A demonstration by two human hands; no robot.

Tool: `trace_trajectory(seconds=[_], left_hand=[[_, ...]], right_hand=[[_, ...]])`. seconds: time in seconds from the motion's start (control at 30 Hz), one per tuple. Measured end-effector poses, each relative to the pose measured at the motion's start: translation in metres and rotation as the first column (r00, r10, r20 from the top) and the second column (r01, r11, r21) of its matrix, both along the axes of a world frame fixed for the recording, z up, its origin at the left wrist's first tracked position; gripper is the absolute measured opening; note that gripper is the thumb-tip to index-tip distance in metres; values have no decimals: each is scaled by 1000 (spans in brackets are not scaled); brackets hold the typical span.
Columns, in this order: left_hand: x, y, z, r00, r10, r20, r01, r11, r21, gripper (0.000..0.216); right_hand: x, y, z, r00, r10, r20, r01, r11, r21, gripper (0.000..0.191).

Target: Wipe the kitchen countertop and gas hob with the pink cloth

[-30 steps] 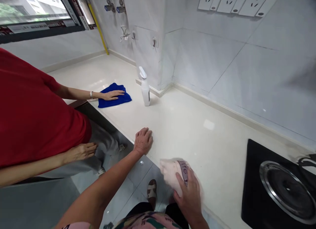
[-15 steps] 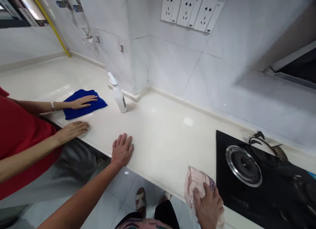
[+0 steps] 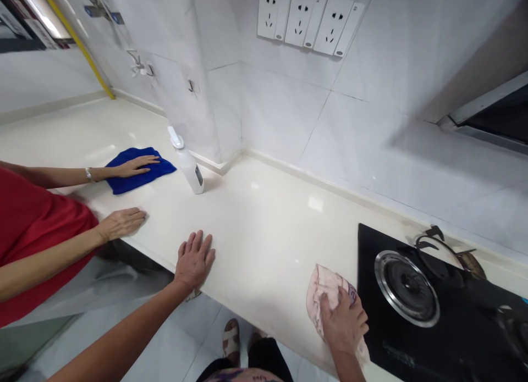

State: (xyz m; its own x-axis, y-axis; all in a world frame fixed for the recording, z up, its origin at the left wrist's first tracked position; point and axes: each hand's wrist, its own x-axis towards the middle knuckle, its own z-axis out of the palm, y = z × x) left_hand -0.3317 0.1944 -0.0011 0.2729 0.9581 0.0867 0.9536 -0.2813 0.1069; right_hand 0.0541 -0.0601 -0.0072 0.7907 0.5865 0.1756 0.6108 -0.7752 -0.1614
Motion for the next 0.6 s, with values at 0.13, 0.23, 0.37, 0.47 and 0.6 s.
trace_trajectory(seconds=[0.13, 0.23, 0.37, 0.47, 0.6], left_hand=[[14, -2, 1, 997, -75, 5, 75, 997, 24, 57], [46, -1, 2, 954, -294, 61, 289, 954, 74, 55], [92, 6, -4, 889, -448, 92, 437, 892, 114, 52], [108, 11, -10, 851, -520, 66, 513, 852, 101, 56], [107, 11, -11, 845, -532, 46, 525, 843, 117, 57]], right_hand=[[17, 21, 1, 1000, 25, 12, -26, 999, 33, 69], [27, 33, 2, 999, 44, 17, -44, 998, 53, 67], [45, 53, 1, 998, 58, 10, -59, 996, 68, 67], [62, 71, -3, 998, 62, -14, -61, 996, 69, 69], [91, 101, -6, 996, 74, -51, -70, 995, 69, 70]])
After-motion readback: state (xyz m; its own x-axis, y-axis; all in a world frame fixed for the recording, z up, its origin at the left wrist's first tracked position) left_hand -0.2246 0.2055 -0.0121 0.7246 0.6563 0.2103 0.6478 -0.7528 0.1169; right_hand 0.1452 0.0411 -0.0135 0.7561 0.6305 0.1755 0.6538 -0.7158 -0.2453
